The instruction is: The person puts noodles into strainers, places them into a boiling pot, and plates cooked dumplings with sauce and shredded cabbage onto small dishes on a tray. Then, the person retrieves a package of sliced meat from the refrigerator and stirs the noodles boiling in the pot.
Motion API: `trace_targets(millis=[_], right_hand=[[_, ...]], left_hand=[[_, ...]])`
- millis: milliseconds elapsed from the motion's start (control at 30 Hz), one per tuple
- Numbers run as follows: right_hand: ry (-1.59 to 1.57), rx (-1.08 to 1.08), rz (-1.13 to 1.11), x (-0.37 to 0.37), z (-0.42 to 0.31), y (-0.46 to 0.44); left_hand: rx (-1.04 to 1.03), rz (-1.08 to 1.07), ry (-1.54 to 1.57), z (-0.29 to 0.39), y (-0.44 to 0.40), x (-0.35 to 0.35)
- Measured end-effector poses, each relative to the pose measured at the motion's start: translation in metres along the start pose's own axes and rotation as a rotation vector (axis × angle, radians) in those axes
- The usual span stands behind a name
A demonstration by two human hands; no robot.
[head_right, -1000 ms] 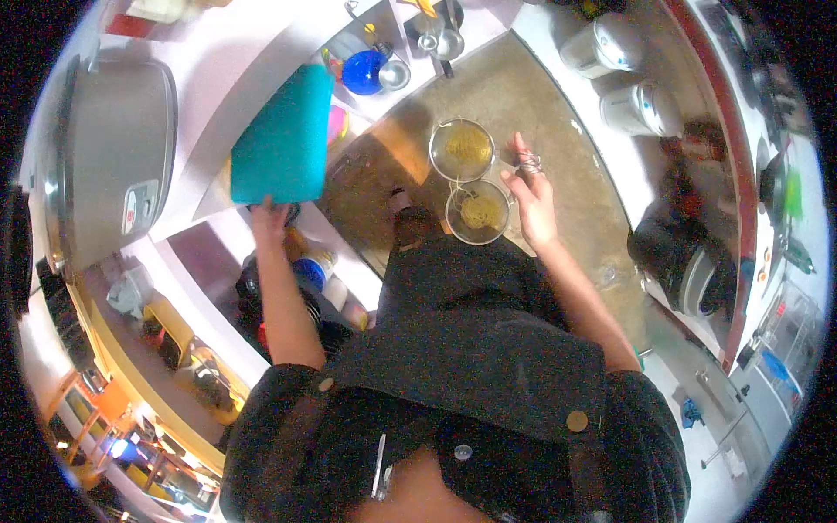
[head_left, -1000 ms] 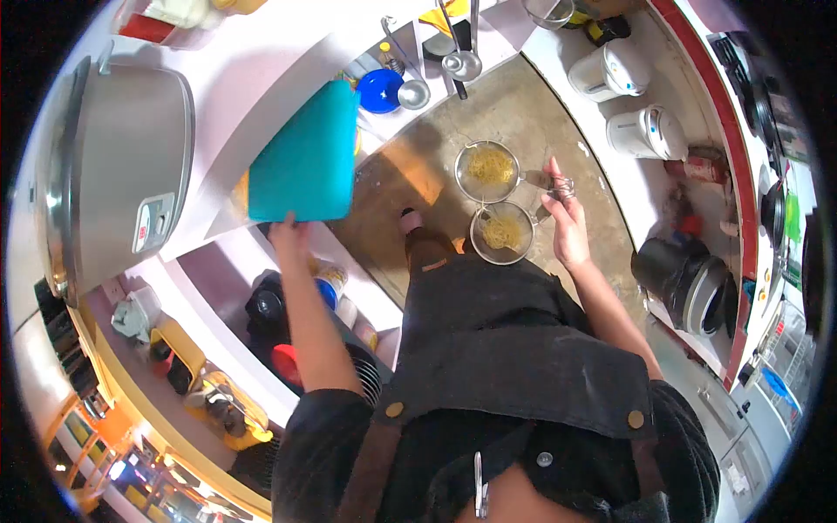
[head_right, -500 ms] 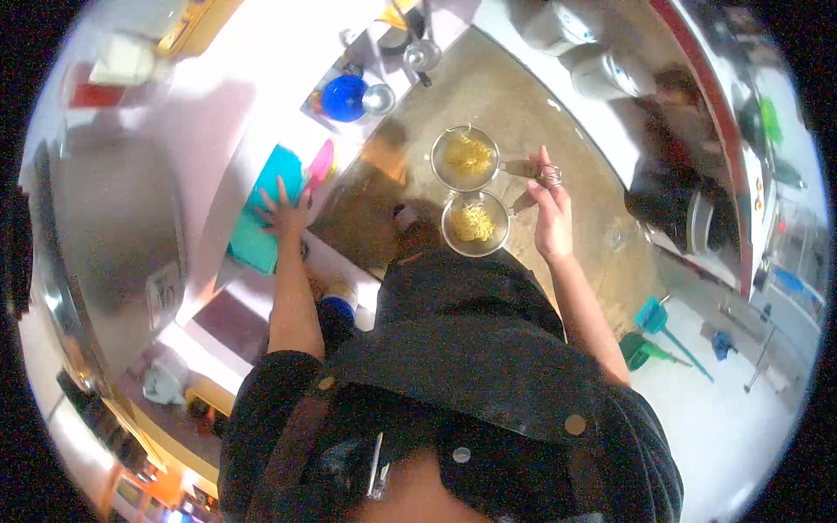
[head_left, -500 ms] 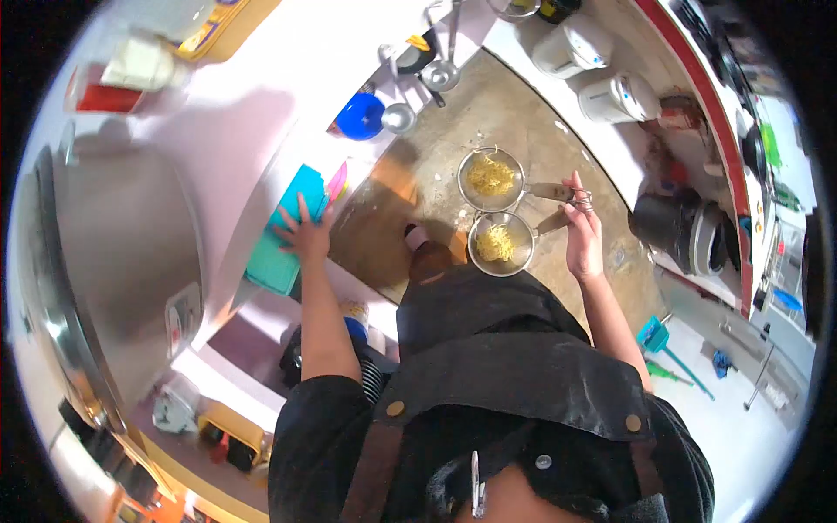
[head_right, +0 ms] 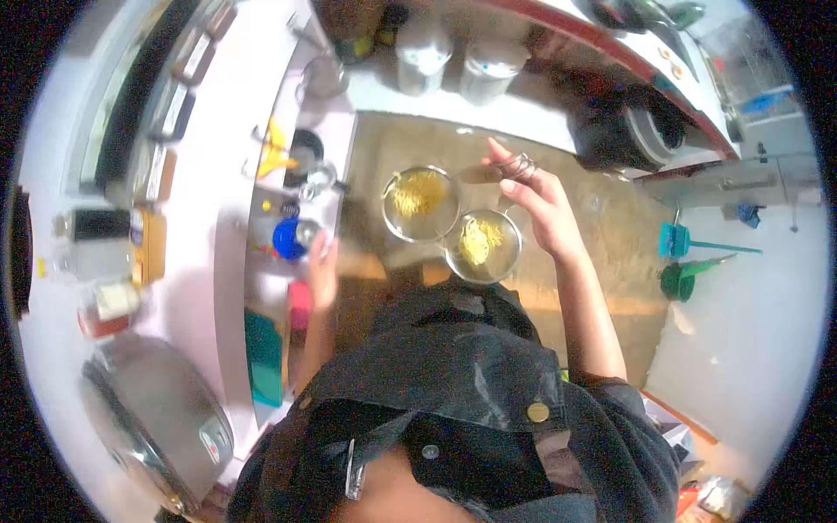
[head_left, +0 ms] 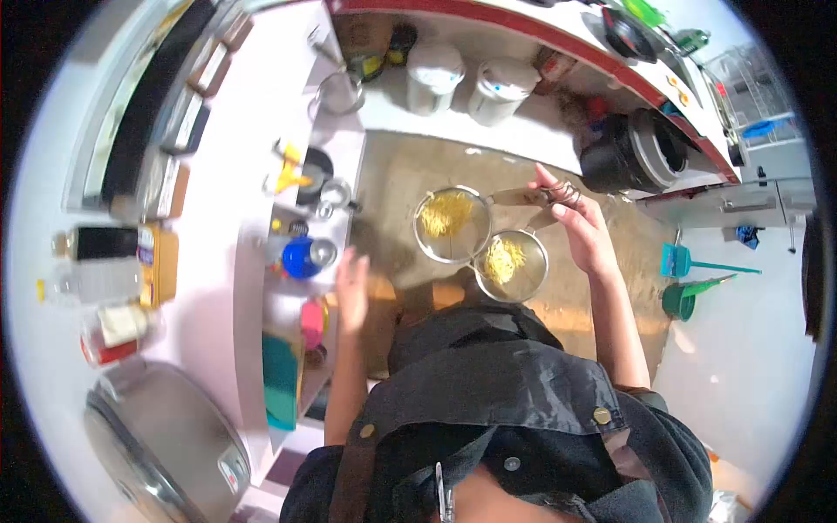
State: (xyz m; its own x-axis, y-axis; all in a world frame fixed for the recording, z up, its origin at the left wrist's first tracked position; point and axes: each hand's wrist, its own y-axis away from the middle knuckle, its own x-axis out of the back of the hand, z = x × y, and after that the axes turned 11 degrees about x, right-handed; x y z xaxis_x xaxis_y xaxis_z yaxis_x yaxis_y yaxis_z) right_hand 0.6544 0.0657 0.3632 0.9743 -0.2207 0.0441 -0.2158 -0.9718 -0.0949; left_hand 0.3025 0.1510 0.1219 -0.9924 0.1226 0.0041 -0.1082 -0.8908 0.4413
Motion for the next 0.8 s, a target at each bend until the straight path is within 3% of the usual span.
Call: trace_targets(millis=[200,367,400,500,533,633,667,733,767,800], right_hand=[[0.034,0.140,-0.145,0.079,-0.044,-0.056],[0.079,0.193,-0.170,0.160,-0.067,-0.117],[0.073,0.182,-0.158,0.172,-0.074,-0.129],[0.015,0.177,-0.105,0.206,-0.082,-0.163],[-0.008,0.208,-0.080,0.217,-0.080,-0.175],[-0.085,0.217,0.047,0.241,-0.079,-0.201],[-0.110,0.211,0.098,0.249,-0.082,-0.206],[-0.160,0.223,0.189,0.259,-0.095,-0.210],[-0.185,0.243,0.232,0.260,-0.107,-0.209],[-0.155,0.251,0.277,0.258,-0.114,-0.207]], left_hand=[[0.158,-0.377,0.136,0.133,-0.047,-0.225],[-0.337,-0.158,0.084,0.198,-0.087,-0.316],[-0.354,-0.115,0.052,0.216,-0.089,-0.330],[-0.883,-0.208,-0.585,0.259,-0.101,-0.359],[-0.944,-0.156,-0.790,0.277,-0.088,-0.370],[-0.847,-0.103,-0.490,0.299,-0.087,-0.382],[-0.761,-0.062,-0.409,0.279,-0.103,-0.377],[-0.254,-0.237,0.018,0.241,-0.126,-0.375],[0.183,-0.442,0.346,0.236,-0.133,-0.383],[0.500,-0.763,0.324,0.237,-0.149,-0.386]])
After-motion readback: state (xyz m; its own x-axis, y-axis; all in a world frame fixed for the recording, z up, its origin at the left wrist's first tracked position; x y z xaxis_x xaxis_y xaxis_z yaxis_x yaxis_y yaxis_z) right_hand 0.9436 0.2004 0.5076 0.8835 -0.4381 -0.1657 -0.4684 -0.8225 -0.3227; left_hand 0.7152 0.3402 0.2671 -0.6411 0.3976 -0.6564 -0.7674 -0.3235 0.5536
